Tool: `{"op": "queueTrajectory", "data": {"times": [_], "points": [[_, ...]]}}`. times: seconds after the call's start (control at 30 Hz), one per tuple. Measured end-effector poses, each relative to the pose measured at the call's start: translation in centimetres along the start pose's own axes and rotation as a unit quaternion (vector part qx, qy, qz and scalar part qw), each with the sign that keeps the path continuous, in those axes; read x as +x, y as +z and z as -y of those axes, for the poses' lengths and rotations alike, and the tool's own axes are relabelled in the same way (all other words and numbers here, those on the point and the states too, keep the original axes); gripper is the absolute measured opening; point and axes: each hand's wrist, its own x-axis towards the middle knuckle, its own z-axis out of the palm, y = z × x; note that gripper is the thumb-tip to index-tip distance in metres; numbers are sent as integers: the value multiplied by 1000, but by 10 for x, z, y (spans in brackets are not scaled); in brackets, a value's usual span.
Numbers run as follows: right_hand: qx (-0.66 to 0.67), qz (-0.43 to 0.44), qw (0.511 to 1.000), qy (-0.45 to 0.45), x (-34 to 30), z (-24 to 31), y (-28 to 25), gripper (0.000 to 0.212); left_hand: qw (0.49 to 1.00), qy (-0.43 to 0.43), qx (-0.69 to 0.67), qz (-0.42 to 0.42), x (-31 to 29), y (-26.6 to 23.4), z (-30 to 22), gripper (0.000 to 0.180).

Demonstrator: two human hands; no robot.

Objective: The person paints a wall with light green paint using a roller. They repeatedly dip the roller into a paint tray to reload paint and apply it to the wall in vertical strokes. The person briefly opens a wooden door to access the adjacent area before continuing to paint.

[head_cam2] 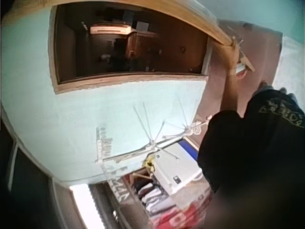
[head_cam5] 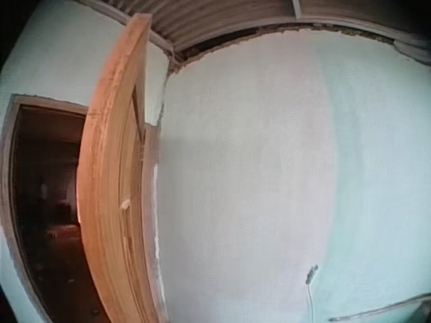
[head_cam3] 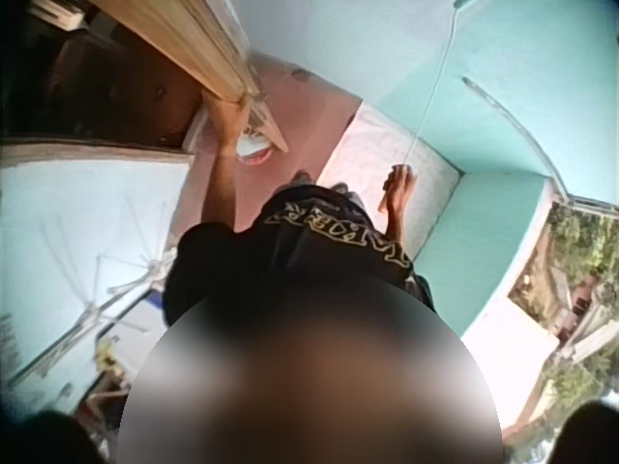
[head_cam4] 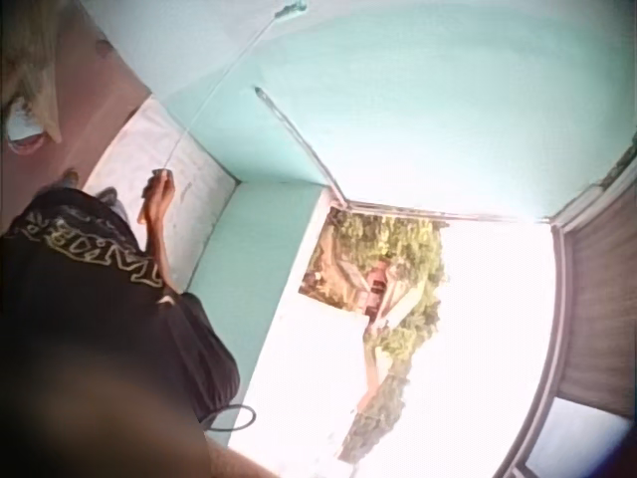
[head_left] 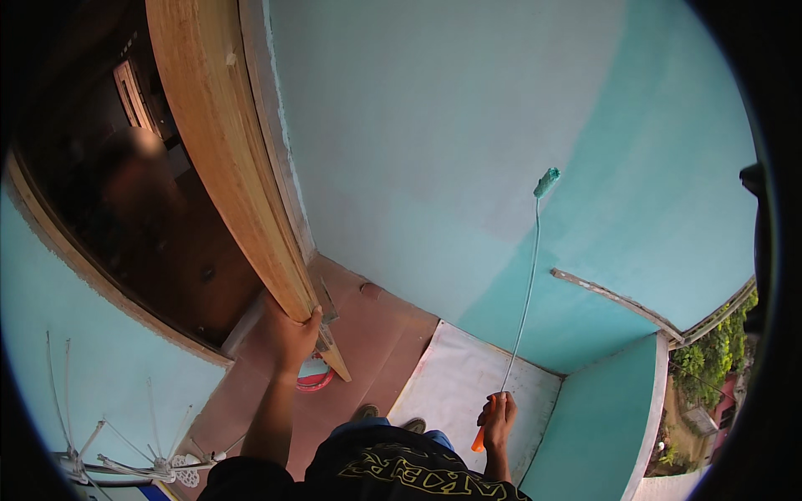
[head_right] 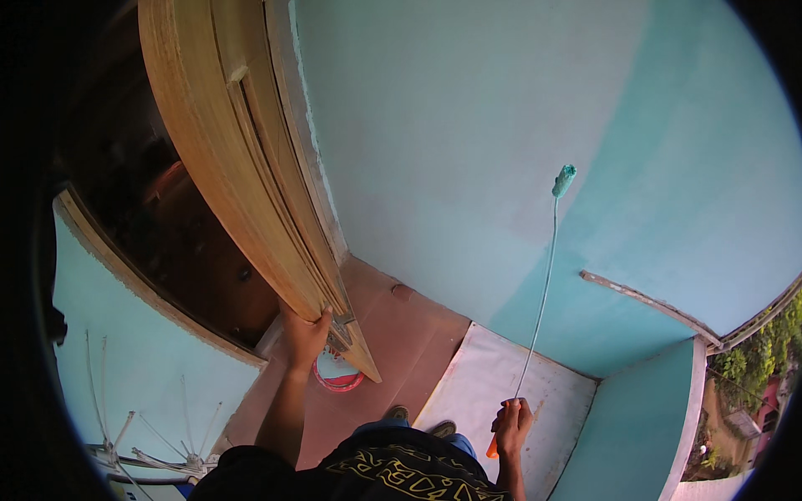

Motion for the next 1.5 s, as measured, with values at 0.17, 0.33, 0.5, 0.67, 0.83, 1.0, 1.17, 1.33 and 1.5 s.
{"op": "queueTrajectory", "data": {"times": [0.17, 0.33, 0.5, 0.67, 0.83, 1.0, 1.17, 1.33, 1.5], "points": [[-7, 6, 1000, 1, 2, 3, 0, 40, 1000, 16, 16, -15, -1, -1, -7, 78], [-15, 3, 1000, 6, 1, 2, -5, 40, 999, 12, 32, 21, 5, -13, -1, 76], [-18, 1, 1000, 22, -3, 4, -14, 39, 996, 36, 76, 29, 4, -24, 10, 73], [-38, -7, 998, 49, -5, 4, -14, 39, 996, -69, -37, 38, -2, -39, 35, 74], [-21, -1, 999, 43, -2, 4, -8, 42, 984, -107, -140, 24, -7, -38, 46, 67], [-23, -1, 999, 34, -2, 3, -8, 41, 968, -151, -198, 11, -8, -40, 35, 57], [-28, 14, 999, 28, -3, -8, -10, 40, 992, -77, -91, -52, -12, -30, 22, 54], [-10, 21, 999, 30, 0, -19, -9, 41, 992, -33, 43, -115, -42, -5, 17, 48], [6, 40, 999, 30, 7, -25, -3, 42, 989, -129, 24, -61, -48, -22, 34, 43]]}}
